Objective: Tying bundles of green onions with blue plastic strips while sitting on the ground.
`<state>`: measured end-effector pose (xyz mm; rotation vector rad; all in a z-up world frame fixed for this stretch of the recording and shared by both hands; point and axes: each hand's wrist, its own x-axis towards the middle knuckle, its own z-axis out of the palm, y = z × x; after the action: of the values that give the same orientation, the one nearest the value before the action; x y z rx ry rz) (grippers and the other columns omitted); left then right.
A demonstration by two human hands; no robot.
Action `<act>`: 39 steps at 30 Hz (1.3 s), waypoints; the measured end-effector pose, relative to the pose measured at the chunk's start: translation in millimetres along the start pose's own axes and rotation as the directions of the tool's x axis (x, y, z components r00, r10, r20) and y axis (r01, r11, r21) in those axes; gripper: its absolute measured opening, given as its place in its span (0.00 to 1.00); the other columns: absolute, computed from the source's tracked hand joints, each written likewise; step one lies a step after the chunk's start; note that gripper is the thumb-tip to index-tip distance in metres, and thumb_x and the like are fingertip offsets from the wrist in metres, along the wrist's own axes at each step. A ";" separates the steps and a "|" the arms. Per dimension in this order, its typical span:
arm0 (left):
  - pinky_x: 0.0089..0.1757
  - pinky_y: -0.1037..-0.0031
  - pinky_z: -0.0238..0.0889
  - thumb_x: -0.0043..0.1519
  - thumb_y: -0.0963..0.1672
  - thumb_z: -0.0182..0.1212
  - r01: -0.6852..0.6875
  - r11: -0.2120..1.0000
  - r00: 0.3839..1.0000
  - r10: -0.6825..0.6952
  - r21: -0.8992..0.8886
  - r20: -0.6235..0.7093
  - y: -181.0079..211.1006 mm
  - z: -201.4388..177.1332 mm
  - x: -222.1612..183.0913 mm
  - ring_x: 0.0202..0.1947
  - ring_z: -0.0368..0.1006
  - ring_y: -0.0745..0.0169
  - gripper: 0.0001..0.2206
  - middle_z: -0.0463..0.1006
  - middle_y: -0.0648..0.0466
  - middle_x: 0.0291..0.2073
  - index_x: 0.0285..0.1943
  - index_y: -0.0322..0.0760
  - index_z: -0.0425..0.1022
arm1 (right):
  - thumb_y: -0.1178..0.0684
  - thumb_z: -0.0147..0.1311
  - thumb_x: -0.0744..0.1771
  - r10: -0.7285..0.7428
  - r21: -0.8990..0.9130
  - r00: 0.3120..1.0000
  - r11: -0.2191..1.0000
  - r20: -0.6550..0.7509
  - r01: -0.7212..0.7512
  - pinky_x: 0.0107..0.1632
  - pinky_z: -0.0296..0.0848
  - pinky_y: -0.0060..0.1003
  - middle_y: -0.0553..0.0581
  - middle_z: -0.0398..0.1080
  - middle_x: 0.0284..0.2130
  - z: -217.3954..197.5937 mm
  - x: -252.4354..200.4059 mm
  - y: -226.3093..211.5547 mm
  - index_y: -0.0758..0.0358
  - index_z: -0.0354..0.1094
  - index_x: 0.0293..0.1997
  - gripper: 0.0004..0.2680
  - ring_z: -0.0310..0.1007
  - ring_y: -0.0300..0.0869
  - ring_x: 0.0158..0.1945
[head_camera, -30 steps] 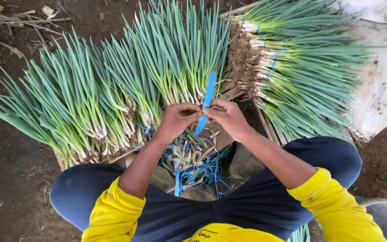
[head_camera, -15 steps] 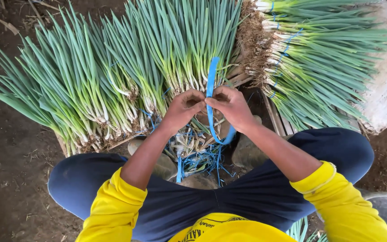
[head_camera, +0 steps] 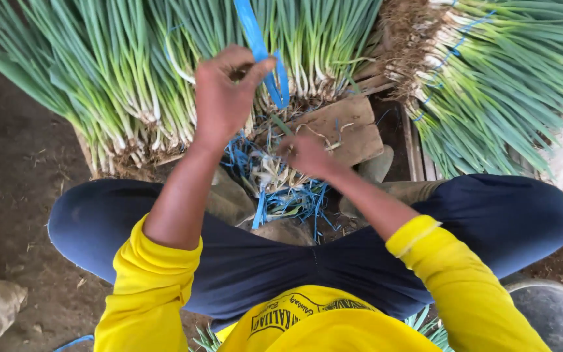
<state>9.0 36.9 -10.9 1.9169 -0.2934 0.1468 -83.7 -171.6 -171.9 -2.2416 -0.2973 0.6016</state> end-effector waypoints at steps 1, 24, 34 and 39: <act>0.32 0.76 0.64 0.69 0.41 0.76 -0.001 1.000 1.000 0.001 0.007 -0.009 12.3 -9.7 -3.0 0.26 0.64 0.66 0.09 0.78 0.54 0.29 0.34 0.34 0.85 | 0.59 0.59 0.63 -0.011 -0.001 1.000 1.000 0.003 0.011 0.37 0.76 0.37 0.51 0.81 0.37 32.0 -3.7 2.5 0.53 0.79 0.44 0.08 0.76 0.41 0.31; 0.36 0.72 0.68 0.71 0.36 0.73 -0.128 0.987 0.982 0.139 0.094 -0.127 47.3 -79.6 -44.8 0.31 0.70 0.64 0.04 0.77 0.51 0.35 0.43 0.27 0.83 | 0.57 0.62 0.66 0.154 -0.177 0.719 0.983 0.677 -0.045 0.30 0.68 0.29 0.51 0.83 0.35 -10.6 35.0 -98.5 0.57 0.74 0.57 0.13 0.77 0.35 0.28; 0.44 0.59 0.78 0.74 0.40 0.70 0.176 0.984 0.984 -0.176 0.009 -0.029 3.8 -76.1 -44.2 0.45 0.84 0.46 0.06 0.83 0.37 0.41 0.51 0.26 0.82 | 0.55 0.50 0.72 0.193 0.411 0.933 0.857 0.304 -0.311 0.30 0.72 0.30 0.60 0.76 0.33 -169.6 -29.3 -116.4 0.66 0.68 0.59 0.10 0.75 0.39 0.26; 0.47 0.58 0.79 0.75 0.39 0.61 0.276 0.960 0.960 -0.273 -0.052 0.065 0.0 -62.4 -30.6 0.45 0.81 0.55 0.06 0.82 0.43 0.46 0.56 0.30 0.81 | 0.52 0.55 0.71 0.211 0.621 0.974 0.753 0.086 -0.218 0.27 0.57 0.24 0.53 0.66 0.24 -176.7 -41.8 -110.1 0.64 0.70 0.46 0.06 0.61 0.33 0.25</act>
<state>-18.0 99.2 4.0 1.8824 -0.0658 -0.1012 -32.2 -226.2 26.7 -1.6213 0.1564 0.7093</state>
